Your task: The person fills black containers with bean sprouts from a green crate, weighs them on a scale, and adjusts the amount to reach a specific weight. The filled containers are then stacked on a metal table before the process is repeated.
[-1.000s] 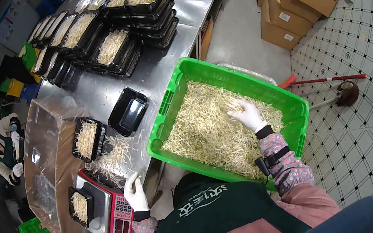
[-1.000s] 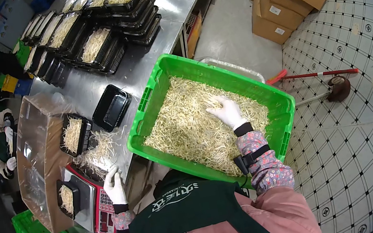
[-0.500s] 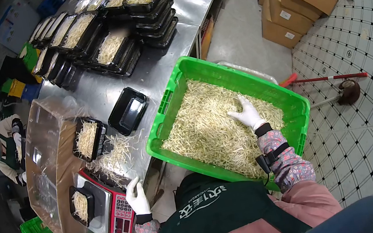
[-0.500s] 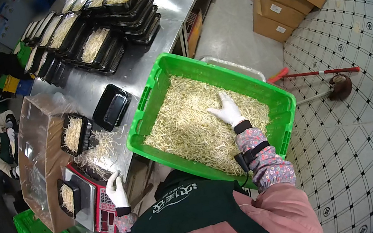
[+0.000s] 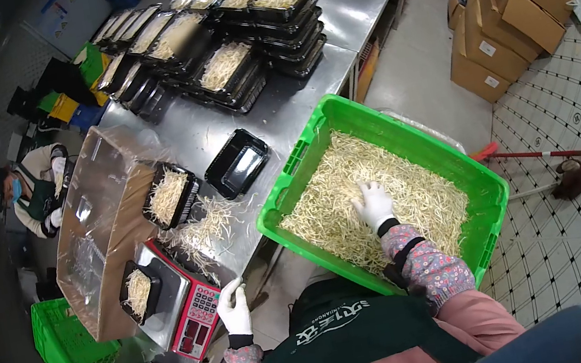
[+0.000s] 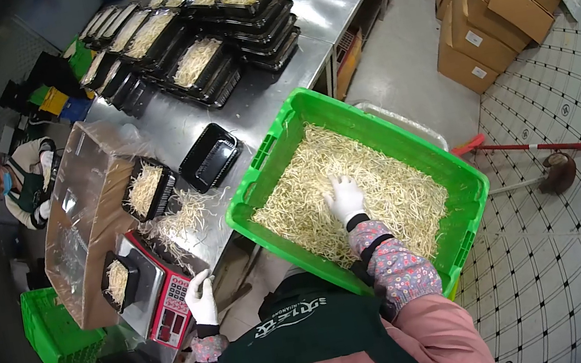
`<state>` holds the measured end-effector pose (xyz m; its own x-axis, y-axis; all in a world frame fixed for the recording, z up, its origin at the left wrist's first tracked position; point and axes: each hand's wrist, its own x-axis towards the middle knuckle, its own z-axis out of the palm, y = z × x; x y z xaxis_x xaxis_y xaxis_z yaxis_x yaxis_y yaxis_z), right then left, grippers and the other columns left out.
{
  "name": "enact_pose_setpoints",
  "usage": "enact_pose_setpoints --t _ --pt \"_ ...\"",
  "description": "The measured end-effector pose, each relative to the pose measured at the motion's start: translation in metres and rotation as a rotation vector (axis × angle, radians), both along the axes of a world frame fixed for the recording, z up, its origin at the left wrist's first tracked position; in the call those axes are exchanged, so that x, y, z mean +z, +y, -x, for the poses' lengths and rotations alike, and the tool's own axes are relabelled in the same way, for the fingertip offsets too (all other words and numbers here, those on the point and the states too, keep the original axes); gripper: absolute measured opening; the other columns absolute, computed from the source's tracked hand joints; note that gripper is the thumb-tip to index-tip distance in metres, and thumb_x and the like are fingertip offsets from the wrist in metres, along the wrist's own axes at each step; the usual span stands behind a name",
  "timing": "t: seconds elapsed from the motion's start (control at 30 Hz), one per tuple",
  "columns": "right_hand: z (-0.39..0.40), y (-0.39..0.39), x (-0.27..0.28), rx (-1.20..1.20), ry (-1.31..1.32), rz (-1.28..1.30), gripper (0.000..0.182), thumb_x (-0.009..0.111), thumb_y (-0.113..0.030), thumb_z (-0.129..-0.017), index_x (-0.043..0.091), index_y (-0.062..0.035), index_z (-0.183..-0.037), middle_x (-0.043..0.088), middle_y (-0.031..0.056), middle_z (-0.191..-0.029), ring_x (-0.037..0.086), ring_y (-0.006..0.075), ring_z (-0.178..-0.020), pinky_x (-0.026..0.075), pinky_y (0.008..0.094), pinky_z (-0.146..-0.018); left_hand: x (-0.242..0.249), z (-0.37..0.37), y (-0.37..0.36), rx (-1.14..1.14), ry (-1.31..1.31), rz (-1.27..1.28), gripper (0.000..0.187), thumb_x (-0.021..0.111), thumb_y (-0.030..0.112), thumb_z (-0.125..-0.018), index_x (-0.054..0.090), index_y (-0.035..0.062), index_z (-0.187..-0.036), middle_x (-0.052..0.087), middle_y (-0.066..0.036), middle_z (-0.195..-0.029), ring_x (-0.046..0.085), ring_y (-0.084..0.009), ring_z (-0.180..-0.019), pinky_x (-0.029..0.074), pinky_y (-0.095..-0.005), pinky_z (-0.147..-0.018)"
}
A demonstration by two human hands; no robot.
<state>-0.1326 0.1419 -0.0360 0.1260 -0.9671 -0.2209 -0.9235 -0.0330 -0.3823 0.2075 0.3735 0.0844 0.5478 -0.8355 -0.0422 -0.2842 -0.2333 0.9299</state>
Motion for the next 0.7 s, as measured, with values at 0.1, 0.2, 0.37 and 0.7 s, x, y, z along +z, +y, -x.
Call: enact_pose_setpoints --t 0.1,0.2,0.37,0.7 --pt "0.018 -0.005 -0.002 -0.009 -0.045 0.089 0.045 0.066 -0.036 -0.085 0.061 -0.0133 -0.123 0.060 0.0162 -0.122 0.057 0.0333 -0.114 0.050 0.0452 -0.088 -0.003 0.000 0.013 0.076 0.018 0.004 0.017 0.060 -0.004 -0.089 0.069 -0.0017 -0.103 0.067 -0.009 -0.104 0.063 -0.0156 -0.097 0.051 -0.0275 -0.088" --pt "0.036 -0.010 -0.007 0.006 -0.273 0.330 0.038 0.066 -0.031 -0.086 0.065 -0.0151 -0.121 0.064 0.0183 -0.116 0.060 0.0347 -0.109 0.048 0.0433 -0.093 0.025 0.007 0.019 0.078 -0.180 -0.043 0.016 0.062 0.002 -0.088 0.071 0.0010 -0.101 0.069 -0.011 -0.101 0.065 -0.0197 -0.097 0.050 -0.0310 -0.089" --pt "0.084 -0.023 -0.043 0.023 -0.356 0.118 0.044 0.072 -0.016 -0.084 0.060 0.0032 -0.122 0.065 0.0161 -0.114 0.063 0.0251 -0.102 0.049 0.0329 -0.090 0.022 -0.007 0.047 0.193 -0.132 0.000 0.018 0.063 0.005 -0.090 0.070 0.0033 -0.107 0.068 -0.011 -0.104 0.065 -0.0185 -0.097 0.050 -0.0289 -0.085" --pt "0.066 -0.039 0.038 0.024 -0.670 0.088 0.041 0.063 -0.007 -0.089 0.055 0.0065 -0.128 0.063 0.0119 -0.121 0.057 0.0184 -0.110 0.042 0.0330 -0.099 0.057 -0.101 0.094 0.535 -0.300 0.216 0.027 0.061 0.003 -0.090 0.064 0.0024 -0.117 0.065 -0.011 -0.113 0.065 -0.0167 -0.098 0.052 -0.0279 -0.085"
